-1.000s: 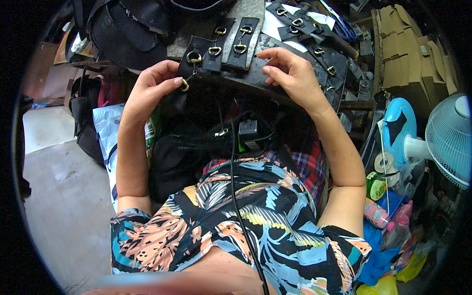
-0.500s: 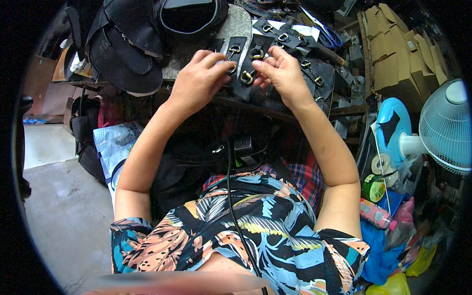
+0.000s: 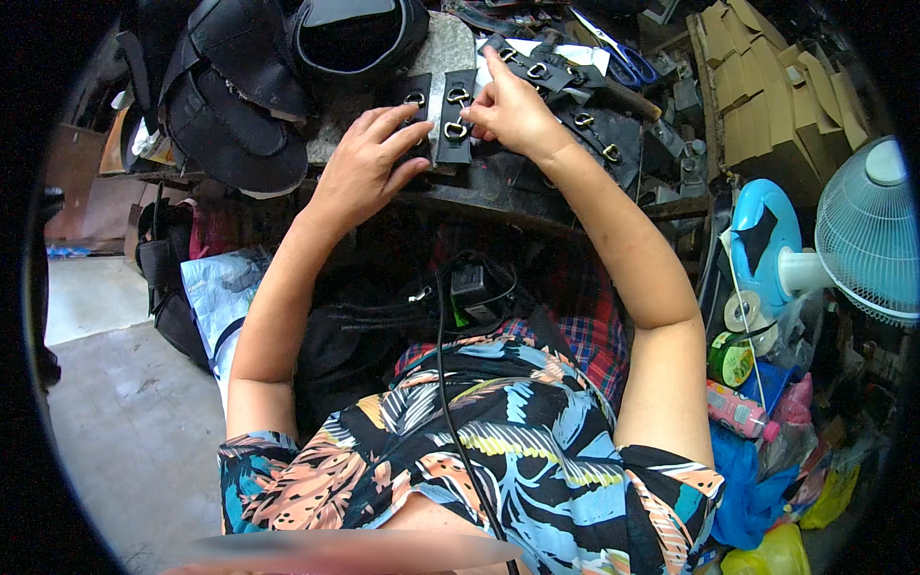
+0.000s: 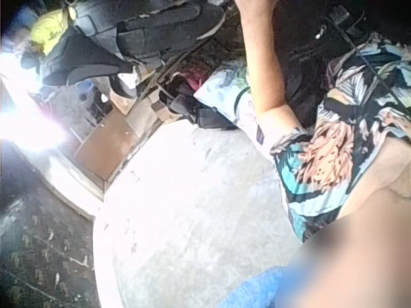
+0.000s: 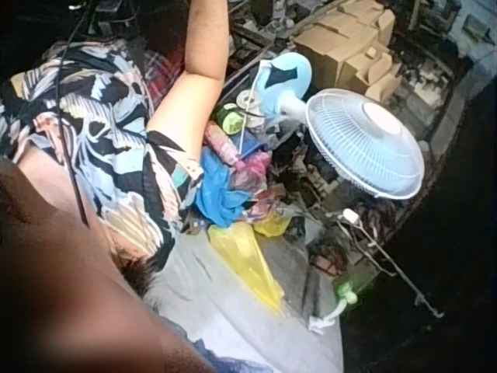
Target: The person assembles black sandals by attaching pre-cut leather straps with brass buckles to the sandal uppers. They repeatedly pick up straps, thread them through the sandal, and fasten the buckles, then place the assembled sandals on the workbench.
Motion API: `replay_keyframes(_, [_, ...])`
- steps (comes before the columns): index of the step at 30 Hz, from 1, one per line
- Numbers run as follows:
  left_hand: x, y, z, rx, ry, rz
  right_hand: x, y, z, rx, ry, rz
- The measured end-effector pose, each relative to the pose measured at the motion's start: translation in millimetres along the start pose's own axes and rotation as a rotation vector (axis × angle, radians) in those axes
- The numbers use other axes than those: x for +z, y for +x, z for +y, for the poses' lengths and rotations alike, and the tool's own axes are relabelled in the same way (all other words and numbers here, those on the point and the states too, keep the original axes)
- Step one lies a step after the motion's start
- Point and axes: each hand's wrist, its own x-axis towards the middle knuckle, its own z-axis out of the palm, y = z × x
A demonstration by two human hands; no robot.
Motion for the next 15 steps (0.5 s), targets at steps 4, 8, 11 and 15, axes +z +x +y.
replay_keyframes(4, [-3, 2, -16, -0.01, -0.081, 0.103, 7, -6, -1, -0.145, -0.218, 0.053])
replay_keyframes(8, [2, 5, -38, -0.076, -0.148, 0.196, 8, -14, -6, -0.255, -0.325, 0.069])
replay_keyframes(11, [12, 3, -47, -0.109, -0.152, 0.264, -14, -20, -11, -0.345, -0.468, 0.105])
replay_keyframes(15, [23, 0, -50, -0.118, -0.177, 0.366, -61, -22, -14, -0.344, -0.77, 0.407])
